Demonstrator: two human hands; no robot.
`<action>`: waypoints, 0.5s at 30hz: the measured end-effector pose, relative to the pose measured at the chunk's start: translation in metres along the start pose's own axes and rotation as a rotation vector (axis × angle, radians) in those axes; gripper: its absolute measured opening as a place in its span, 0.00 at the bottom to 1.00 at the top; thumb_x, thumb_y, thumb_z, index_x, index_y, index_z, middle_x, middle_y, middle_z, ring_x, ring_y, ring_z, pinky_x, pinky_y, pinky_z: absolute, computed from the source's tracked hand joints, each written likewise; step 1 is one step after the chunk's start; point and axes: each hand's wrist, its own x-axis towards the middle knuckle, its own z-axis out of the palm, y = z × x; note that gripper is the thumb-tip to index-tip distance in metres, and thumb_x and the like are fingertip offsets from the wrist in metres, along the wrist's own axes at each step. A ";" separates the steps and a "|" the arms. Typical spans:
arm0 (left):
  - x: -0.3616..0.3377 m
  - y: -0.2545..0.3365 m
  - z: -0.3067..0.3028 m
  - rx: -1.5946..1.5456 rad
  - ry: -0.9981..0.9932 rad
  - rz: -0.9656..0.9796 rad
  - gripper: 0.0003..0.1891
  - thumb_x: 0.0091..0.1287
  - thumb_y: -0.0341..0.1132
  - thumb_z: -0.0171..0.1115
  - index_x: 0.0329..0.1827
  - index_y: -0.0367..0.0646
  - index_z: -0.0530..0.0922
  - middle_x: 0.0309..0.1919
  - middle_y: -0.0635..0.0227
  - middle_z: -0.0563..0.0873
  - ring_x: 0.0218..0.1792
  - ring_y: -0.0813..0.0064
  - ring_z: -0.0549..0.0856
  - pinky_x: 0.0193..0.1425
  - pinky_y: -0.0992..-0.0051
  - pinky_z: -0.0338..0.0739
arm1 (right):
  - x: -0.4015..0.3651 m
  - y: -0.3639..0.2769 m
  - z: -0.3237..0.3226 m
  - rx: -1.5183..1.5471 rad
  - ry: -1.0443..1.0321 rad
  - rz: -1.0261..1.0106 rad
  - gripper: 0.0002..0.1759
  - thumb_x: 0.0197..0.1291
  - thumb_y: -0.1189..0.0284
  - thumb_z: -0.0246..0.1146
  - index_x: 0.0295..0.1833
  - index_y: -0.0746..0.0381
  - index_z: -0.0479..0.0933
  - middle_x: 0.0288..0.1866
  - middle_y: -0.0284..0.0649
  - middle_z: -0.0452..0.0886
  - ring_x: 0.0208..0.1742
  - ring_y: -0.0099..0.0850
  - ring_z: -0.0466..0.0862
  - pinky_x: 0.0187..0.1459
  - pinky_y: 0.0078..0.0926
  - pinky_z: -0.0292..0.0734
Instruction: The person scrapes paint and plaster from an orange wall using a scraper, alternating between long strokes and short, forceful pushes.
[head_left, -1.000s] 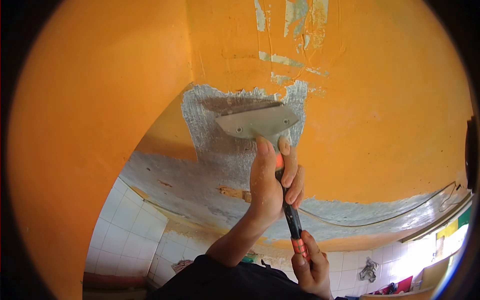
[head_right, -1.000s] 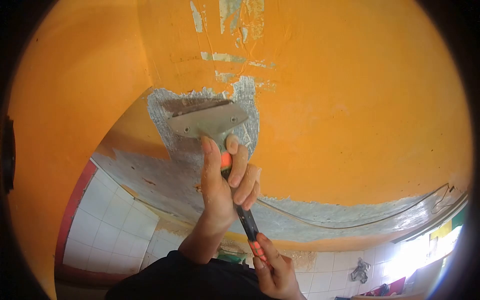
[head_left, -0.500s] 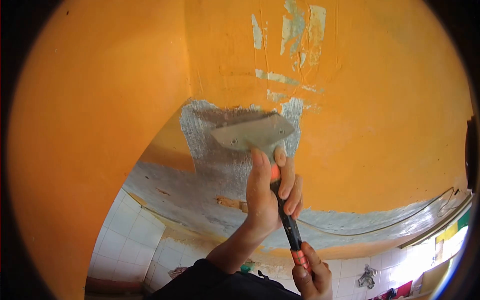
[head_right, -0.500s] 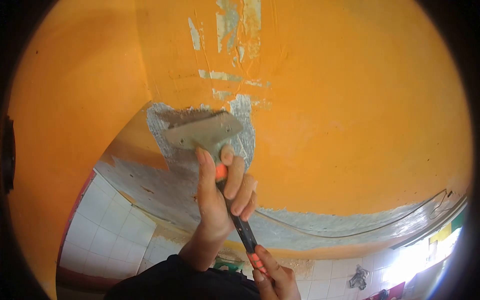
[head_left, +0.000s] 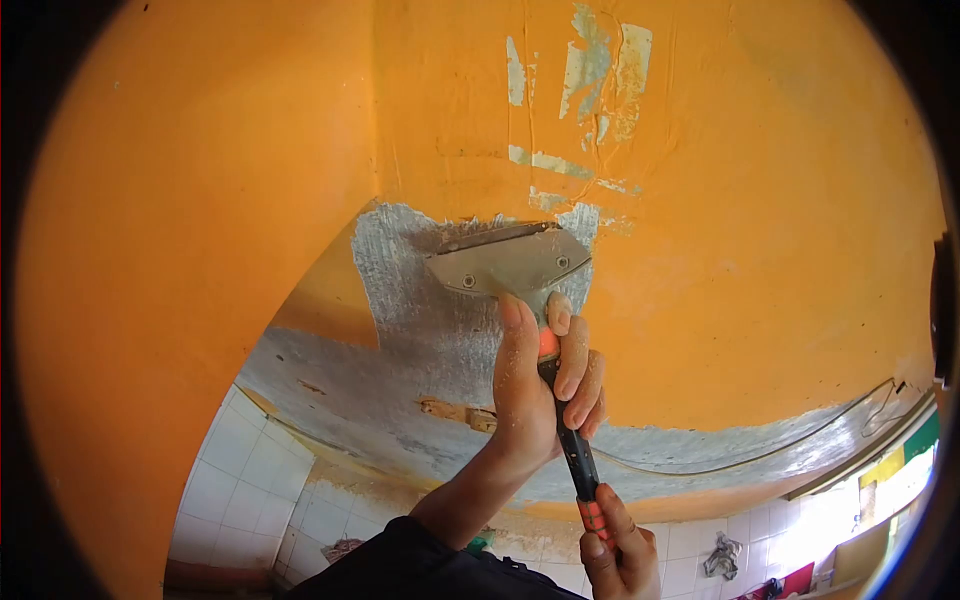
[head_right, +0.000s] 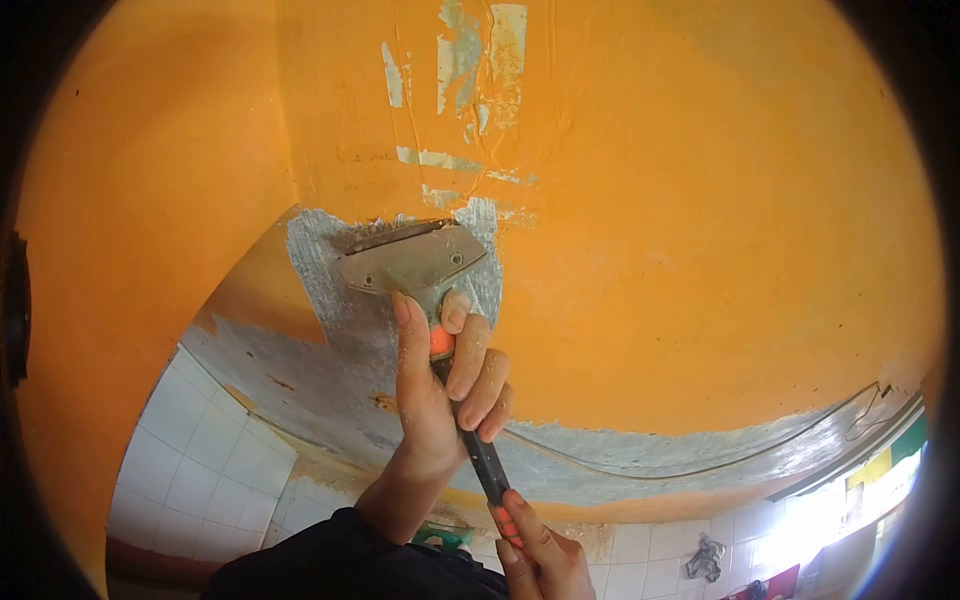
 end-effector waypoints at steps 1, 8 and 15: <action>-0.002 -0.002 -0.001 -0.003 -0.004 0.006 0.24 0.73 0.62 0.30 0.38 0.51 0.64 0.13 0.79 0.62 0.07 0.84 0.61 0.06 0.83 0.62 | -0.002 0.000 0.000 -0.016 0.007 -0.024 0.25 0.69 0.73 0.52 0.69 0.69 0.62 0.31 0.37 0.78 0.24 0.20 0.68 0.28 0.20 0.66; -0.004 -0.002 0.001 -0.003 -0.019 -0.006 0.24 0.73 0.61 0.30 0.39 0.51 0.64 0.13 0.79 0.62 0.07 0.84 0.62 0.06 0.82 0.63 | 0.000 -0.007 -0.005 -0.019 -0.044 -0.002 0.26 0.69 0.72 0.52 0.71 0.68 0.60 0.26 0.34 0.73 0.23 0.20 0.67 0.27 0.18 0.63; -0.001 0.002 -0.003 0.001 -0.050 -0.002 0.23 0.74 0.60 0.29 0.40 0.51 0.64 0.15 0.78 0.63 0.08 0.84 0.64 0.08 0.81 0.66 | -0.002 -0.011 0.007 0.071 -0.012 0.058 0.27 0.70 0.71 0.51 0.72 0.67 0.59 0.23 0.27 0.70 0.21 0.14 0.63 0.26 0.14 0.59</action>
